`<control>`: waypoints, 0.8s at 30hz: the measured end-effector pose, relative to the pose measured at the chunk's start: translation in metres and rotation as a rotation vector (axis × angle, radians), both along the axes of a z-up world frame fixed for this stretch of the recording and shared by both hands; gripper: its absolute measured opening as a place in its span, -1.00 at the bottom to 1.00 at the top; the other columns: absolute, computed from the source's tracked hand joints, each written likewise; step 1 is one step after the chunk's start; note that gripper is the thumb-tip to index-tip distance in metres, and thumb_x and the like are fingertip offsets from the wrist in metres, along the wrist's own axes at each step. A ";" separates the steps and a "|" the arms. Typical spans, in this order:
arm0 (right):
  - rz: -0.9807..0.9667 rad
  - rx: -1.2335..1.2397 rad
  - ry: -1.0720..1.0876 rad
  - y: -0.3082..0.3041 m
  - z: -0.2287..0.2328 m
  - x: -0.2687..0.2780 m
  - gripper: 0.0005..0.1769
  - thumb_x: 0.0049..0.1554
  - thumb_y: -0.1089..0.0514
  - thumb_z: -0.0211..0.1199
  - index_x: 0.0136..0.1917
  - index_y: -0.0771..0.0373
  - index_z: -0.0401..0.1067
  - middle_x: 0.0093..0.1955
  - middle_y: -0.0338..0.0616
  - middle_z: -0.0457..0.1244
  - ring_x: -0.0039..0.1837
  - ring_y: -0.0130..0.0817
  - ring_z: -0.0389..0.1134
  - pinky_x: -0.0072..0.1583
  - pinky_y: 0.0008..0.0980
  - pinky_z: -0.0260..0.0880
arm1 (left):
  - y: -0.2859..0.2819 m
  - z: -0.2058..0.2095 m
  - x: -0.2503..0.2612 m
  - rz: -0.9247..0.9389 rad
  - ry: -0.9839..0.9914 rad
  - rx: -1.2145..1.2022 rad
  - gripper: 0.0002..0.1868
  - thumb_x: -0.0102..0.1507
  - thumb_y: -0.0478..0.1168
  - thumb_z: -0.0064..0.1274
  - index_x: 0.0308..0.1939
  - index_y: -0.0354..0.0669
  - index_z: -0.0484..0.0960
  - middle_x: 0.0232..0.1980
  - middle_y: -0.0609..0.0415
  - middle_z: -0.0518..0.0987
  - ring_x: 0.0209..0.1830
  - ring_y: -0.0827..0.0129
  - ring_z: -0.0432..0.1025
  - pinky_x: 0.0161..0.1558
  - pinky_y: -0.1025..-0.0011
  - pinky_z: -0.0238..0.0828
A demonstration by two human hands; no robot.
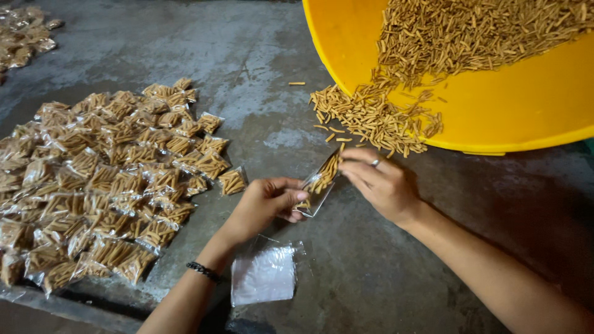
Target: The person scoops stick-shaped snacks from a yellow basin using a metal scoop and places them into small clear plastic bags. The filled bags are then set aside on the table next to a growing pile of completed packages.
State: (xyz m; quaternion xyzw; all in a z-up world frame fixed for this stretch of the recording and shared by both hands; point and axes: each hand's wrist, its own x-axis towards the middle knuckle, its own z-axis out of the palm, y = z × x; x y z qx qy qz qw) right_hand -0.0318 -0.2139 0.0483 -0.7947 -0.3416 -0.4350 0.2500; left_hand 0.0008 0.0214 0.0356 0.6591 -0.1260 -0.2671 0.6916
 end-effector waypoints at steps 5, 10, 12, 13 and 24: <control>0.052 -0.144 -0.230 0.010 0.008 -0.005 -0.93 0.12 0.32 0.18 -0.15 0.30 0.49 -0.03 0.08 0.33 0.02 -0.04 0.42 0.06 -0.23 0.46 | -0.005 -0.016 -0.003 -0.194 -0.025 -0.016 -0.43 0.08 -0.38 0.20 0.16 -0.44 0.42 -0.19 -0.09 0.56 -0.33 0.28 0.54 -0.24 0.35 0.64; 0.109 -0.037 -0.217 0.010 0.003 0.000 -0.92 0.09 0.36 0.20 -0.19 0.34 0.52 -0.01 0.14 0.32 0.04 0.03 0.41 0.09 -0.19 0.47 | -0.012 -0.013 -0.006 -0.282 -0.119 0.003 -0.41 0.00 -0.37 0.30 0.10 -0.36 0.49 -0.17 -0.01 0.61 -0.25 0.39 0.48 -0.20 0.42 0.58; -0.033 0.027 -0.196 0.000 -0.003 0.009 -0.90 0.03 0.44 0.23 -0.21 0.33 0.52 -0.01 0.12 0.33 0.00 -0.01 0.42 0.05 -0.19 0.46 | -0.014 -0.007 -0.011 -0.262 -0.093 -0.031 -0.43 0.00 -0.37 0.29 0.09 -0.38 0.50 -0.16 -0.02 0.62 -0.23 0.39 0.48 -0.16 0.45 0.55; -0.029 0.027 -0.195 -0.006 -0.008 0.013 -0.90 0.03 0.44 0.23 -0.21 0.33 0.52 -0.01 0.12 0.33 0.00 -0.01 0.42 0.05 -0.19 0.46 | -0.014 -0.004 -0.011 -0.258 -0.092 -0.031 -0.43 0.00 -0.37 0.29 0.09 -0.38 0.50 -0.16 -0.02 0.62 -0.23 0.39 0.48 -0.16 0.45 0.55; -0.267 0.485 0.224 -0.019 -0.002 0.015 -0.78 0.12 0.54 0.10 -0.09 0.35 0.48 -0.02 0.09 0.24 -0.02 -0.04 0.32 0.00 -0.21 0.35 | -0.012 -0.009 -0.008 -0.171 -0.078 0.016 -0.71 0.17 -0.20 0.17 -0.10 -0.29 0.60 -0.35 0.10 0.59 -0.33 0.52 0.48 -0.23 0.57 0.54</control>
